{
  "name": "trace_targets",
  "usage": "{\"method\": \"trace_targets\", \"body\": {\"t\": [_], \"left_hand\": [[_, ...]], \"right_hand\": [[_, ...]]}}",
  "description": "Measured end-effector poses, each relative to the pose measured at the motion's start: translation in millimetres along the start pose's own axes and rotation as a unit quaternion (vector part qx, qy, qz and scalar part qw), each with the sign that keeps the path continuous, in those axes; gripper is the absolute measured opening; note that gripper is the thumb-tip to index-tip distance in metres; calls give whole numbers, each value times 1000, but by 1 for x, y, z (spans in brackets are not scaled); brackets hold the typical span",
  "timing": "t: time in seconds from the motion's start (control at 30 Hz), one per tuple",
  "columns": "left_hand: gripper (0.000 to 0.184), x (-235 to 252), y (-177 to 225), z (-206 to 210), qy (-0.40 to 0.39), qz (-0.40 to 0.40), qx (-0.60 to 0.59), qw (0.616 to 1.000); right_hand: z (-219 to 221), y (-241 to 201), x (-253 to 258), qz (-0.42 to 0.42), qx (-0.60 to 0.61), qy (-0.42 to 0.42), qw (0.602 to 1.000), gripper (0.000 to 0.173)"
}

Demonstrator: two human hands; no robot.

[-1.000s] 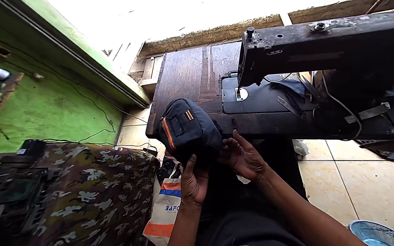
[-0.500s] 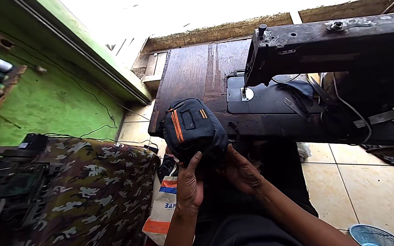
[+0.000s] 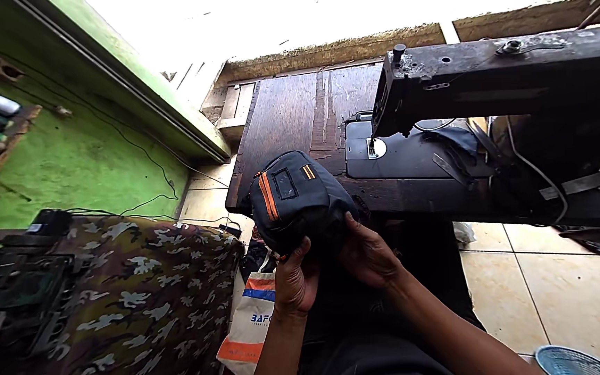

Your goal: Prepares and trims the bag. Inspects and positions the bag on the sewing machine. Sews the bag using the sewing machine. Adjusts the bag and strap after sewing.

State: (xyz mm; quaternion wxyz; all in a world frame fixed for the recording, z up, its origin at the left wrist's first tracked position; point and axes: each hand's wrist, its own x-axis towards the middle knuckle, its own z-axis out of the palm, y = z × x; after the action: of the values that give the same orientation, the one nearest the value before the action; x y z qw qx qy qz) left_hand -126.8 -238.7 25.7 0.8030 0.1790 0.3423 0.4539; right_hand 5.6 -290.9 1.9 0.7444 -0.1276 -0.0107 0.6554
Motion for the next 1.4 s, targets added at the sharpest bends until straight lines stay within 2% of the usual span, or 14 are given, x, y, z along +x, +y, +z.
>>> {"method": "trace_targets", "body": {"t": [0.2,0.47,0.53,0.63,0.73,0.87,1.0,1.1,1.2,1.4], "left_hand": [[30,10,0,10,-21,24,-11,999],[22,12,8,26,23,43,35,998],[23,8,6,23,-6,50,45,998],[37,4,7,15,-59,47,64,995],[27,4,9,17,-51,45,79,995],[18,8,6,19,-29,16,32,999],[20,9,-1,18,-13,16,34,999],[28,11,-5,12,-24,26,54,998],[34,12,-11,5,-28,22,69,997],[22,17,-13,1,-9,13,68,998]], "right_hand": [[-2,-7,9,-15,52,-5,999,35],[3,-13,8,-12,28,92,995,34],[5,-16,6,-18,3,95,995,31],[8,-20,6,-25,-20,87,996,26],[11,-23,9,-29,-39,114,992,21],[12,-23,10,-38,-33,115,992,17],[10,-24,12,-8,-18,109,994,21],[10,-28,11,4,-62,91,994,35],[21,-29,13,2,-100,161,982,29],[23,-22,18,-27,-88,242,966,20]]}}
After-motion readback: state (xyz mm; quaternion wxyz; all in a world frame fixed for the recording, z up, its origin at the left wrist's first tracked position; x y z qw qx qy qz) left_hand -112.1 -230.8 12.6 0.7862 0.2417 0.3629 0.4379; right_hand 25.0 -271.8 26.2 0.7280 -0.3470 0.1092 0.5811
